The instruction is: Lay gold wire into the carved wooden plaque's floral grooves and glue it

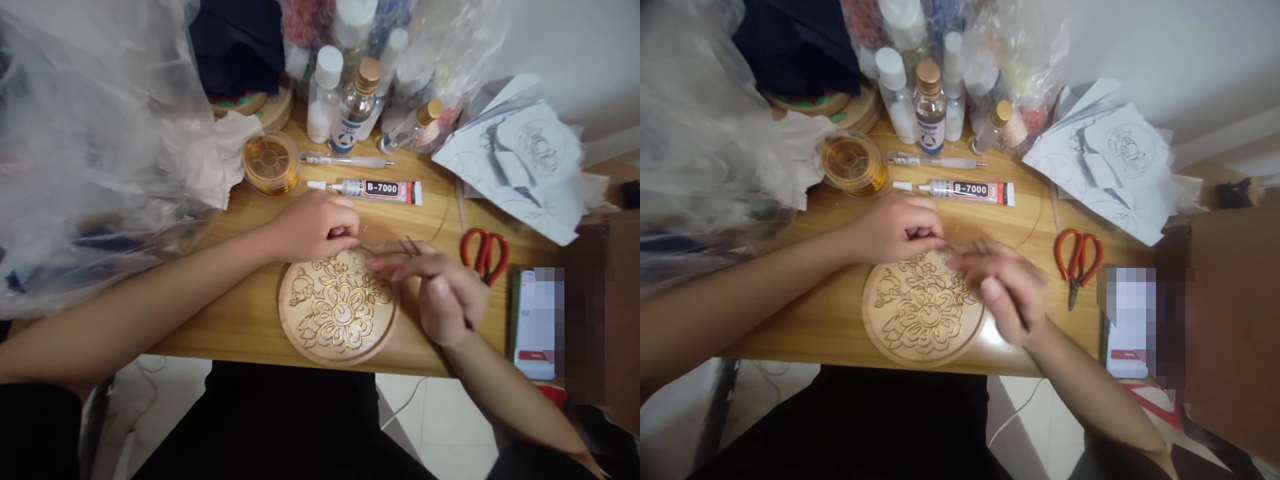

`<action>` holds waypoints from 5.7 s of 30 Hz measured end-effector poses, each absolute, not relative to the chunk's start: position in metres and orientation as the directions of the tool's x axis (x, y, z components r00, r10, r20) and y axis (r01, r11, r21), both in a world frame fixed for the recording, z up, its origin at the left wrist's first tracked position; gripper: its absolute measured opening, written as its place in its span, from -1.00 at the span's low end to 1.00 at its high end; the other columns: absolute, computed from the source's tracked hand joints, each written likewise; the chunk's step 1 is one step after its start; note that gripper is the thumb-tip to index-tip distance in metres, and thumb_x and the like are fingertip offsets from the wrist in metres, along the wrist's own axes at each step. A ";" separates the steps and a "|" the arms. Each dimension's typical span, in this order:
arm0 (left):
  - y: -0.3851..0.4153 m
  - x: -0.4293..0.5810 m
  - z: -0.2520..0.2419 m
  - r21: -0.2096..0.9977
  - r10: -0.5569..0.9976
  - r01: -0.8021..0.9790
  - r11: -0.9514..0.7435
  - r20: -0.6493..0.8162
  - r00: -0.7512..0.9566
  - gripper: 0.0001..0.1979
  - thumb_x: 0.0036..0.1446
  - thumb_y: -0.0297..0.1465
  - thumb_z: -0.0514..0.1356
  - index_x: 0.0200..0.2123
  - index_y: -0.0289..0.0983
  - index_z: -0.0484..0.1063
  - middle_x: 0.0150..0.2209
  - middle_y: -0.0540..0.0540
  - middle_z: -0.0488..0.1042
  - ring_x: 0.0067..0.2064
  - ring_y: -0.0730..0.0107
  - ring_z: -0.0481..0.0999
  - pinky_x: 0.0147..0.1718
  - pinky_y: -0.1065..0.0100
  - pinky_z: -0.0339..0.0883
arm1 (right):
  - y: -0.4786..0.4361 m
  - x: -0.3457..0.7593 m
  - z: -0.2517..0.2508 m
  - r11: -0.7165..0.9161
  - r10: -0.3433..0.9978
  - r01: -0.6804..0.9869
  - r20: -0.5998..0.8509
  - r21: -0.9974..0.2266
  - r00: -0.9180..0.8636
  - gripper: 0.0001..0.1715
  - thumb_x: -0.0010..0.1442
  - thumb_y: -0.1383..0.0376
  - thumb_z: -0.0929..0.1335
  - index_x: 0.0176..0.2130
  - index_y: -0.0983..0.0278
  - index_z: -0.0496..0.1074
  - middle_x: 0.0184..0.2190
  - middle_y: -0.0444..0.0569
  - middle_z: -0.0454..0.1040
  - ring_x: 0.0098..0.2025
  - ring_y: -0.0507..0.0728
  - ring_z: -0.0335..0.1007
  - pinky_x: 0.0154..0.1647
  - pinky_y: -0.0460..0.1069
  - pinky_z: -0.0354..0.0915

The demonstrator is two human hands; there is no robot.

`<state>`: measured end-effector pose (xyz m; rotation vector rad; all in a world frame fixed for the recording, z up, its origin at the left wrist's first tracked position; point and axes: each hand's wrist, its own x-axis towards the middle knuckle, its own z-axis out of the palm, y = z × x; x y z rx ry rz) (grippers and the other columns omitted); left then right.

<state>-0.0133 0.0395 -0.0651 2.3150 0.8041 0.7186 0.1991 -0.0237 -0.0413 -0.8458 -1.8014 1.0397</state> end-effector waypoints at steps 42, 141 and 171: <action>0.040 -0.012 -0.067 0.683 0.694 0.375 -0.627 0.270 0.668 -0.87 0.08 -0.44 0.19 -0.50 -0.29 0.44 -0.53 0.03 0.38 -0.48 0.53 0.30 -0.44 0.41 0.10 | -0.023 0.194 -0.044 0.812 0.525 0.328 0.356 -0.483 -0.774 -0.63 0.31 0.08 0.18 -0.13 0.25 0.40 -0.15 0.08 0.54 0.04 0.27 0.33 -0.03 0.18 0.25; 0.036 0.001 -0.055 0.679 0.839 0.576 -0.454 0.108 0.533 -0.86 0.00 -0.33 0.33 -0.54 -0.24 0.54 -0.59 0.06 0.44 -0.49 0.53 0.34 -0.44 0.43 0.10 | -0.033 0.185 -0.045 0.775 0.612 0.342 0.498 -0.531 -0.615 -0.92 0.12 0.37 0.31 -0.29 0.25 0.38 -0.30 0.04 0.58 -0.14 0.23 0.42 -0.16 0.14 0.37; 0.036 0.002 -0.058 0.667 0.834 0.574 -0.474 0.130 0.537 -0.86 -0.02 -0.36 0.34 -0.56 -0.25 0.52 -0.60 0.07 0.41 -0.51 0.55 0.30 -0.48 0.42 0.07 | -0.034 0.182 -0.044 0.734 0.647 0.345 0.450 -0.585 -0.615 -0.75 0.14 0.35 0.28 -0.13 0.22 0.35 -0.18 0.05 0.53 -0.07 0.22 0.40 -0.10 0.14 0.36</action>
